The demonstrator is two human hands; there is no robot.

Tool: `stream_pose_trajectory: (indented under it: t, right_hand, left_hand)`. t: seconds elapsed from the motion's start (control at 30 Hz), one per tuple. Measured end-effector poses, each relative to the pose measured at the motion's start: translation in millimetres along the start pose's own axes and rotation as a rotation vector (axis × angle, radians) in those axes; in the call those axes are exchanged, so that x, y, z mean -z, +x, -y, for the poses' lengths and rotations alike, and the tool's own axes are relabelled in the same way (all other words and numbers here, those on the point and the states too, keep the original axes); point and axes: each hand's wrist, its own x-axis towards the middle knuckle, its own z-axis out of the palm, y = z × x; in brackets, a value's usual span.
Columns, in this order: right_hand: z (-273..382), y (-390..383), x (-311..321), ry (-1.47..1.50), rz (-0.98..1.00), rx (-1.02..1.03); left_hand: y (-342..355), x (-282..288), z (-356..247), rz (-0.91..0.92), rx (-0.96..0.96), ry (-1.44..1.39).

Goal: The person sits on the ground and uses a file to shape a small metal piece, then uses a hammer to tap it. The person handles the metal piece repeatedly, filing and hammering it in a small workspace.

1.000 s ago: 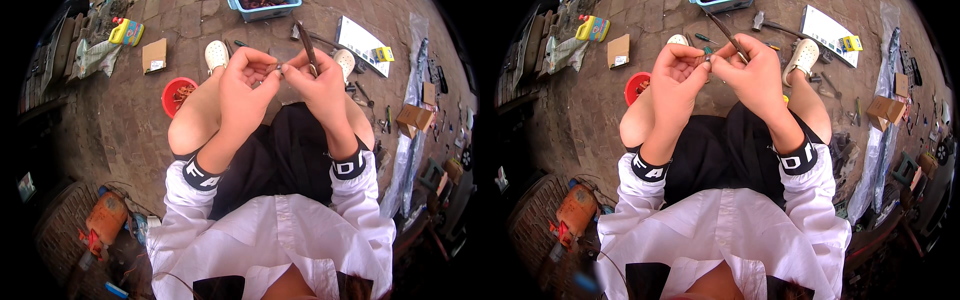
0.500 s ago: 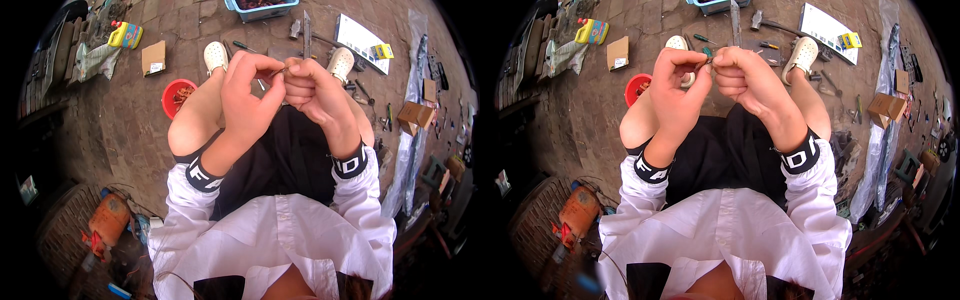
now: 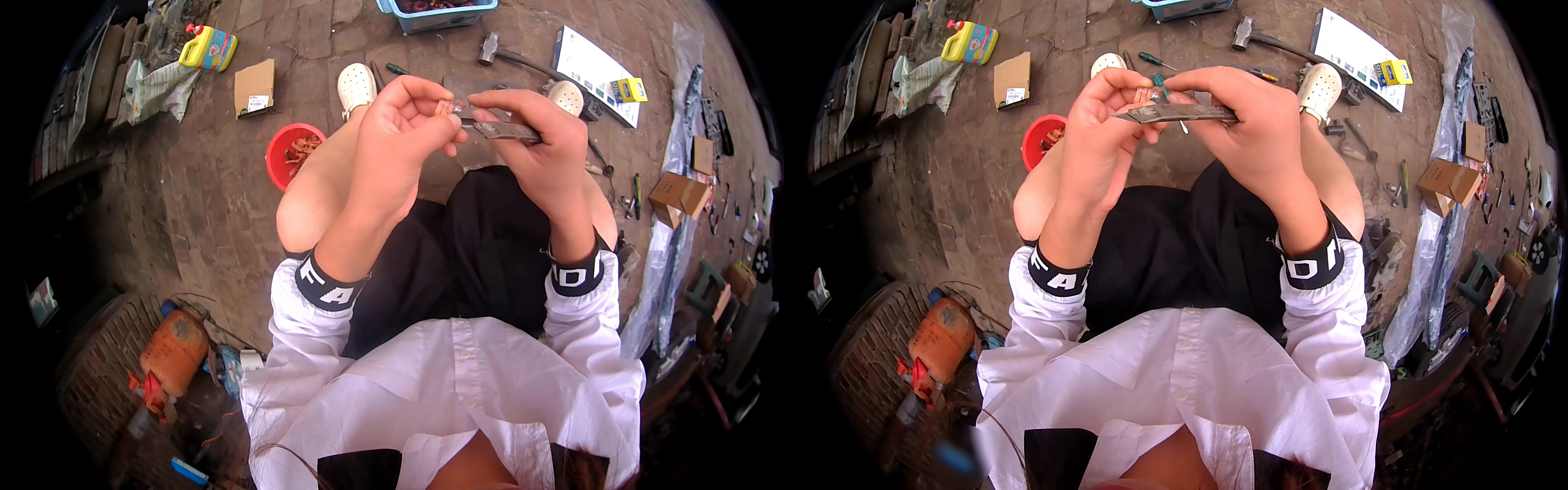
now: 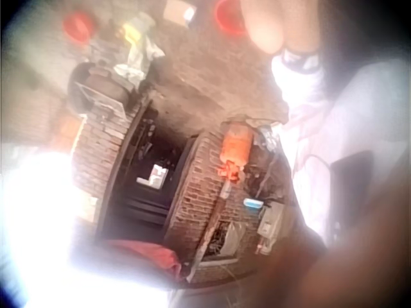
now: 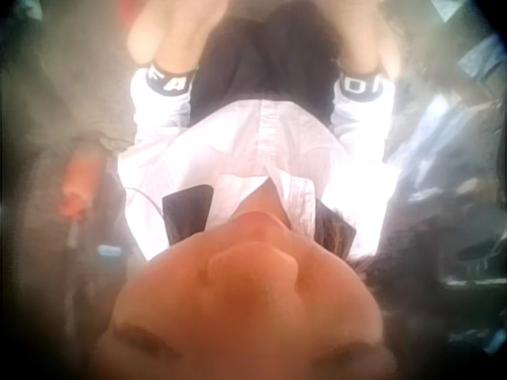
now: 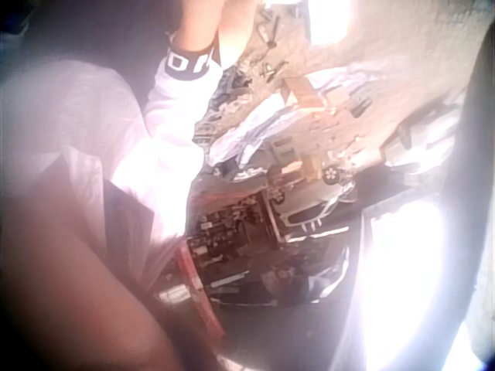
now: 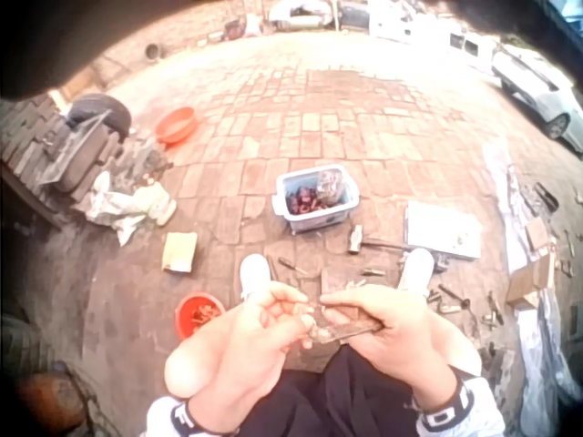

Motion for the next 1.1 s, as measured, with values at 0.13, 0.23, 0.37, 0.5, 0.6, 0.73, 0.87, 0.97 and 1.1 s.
stream_pose_trajectory:
  t: [0.13, 0.23, 0.37, 0.5, 0.6, 0.73, 0.87, 0.97, 1.1]
  right_hand:
    - [2.8, 1.3, -3.0, -0.121, -0.029, 0.101]
    - [2.6, 1.1, -4.1, -0.158, -0.058, 0.134]
    - [4.6, 0.7, -5.0, -0.089, -0.072, 0.056]
    - [1.9, -2.2, -4.6, 0.021, -0.05, -0.049]
    - [2.4, -2.8, -4.0, 0.084, -0.04, -0.119]
    - [0.9, -3.6, -3.7, 0.14, -0.037, -0.224]
    - [0.7, -1.3, -7.0, 0.128, -0.209, -0.38]
    - [-4.2, 1.6, -0.5, 0.166, -0.174, -0.486]
    - [-5.9, -2.6, -7.1, 0.225, -0.089, -0.387]
  left_hand:
    - [-0.1, -3.7, 4.0, -0.019, -0.126, 0.09]
    - [-1.6, -6.8, 5.2, -0.029, -0.175, 0.15]
    - [-2.1, -6.0, 6.5, -0.005, -0.174, 0.141]
    - [-2.6, -5.7, -0.2, 0.055, -0.07, 0.046]
    - [-2.7, -5.6, -1.2, 0.078, -0.005, -0.022]
    - [-1.8, -3.5, -0.8, 0.074, 0.064, -0.056]
    - [-1.5, -1.5, 2.1, 0.085, 0.03, -0.064]
    - [-1.3, -2.3, 0.7, 0.03, -0.043, 0.005]
    - [-1.9, -6.1, -0.7, -0.058, -0.199, 0.108]
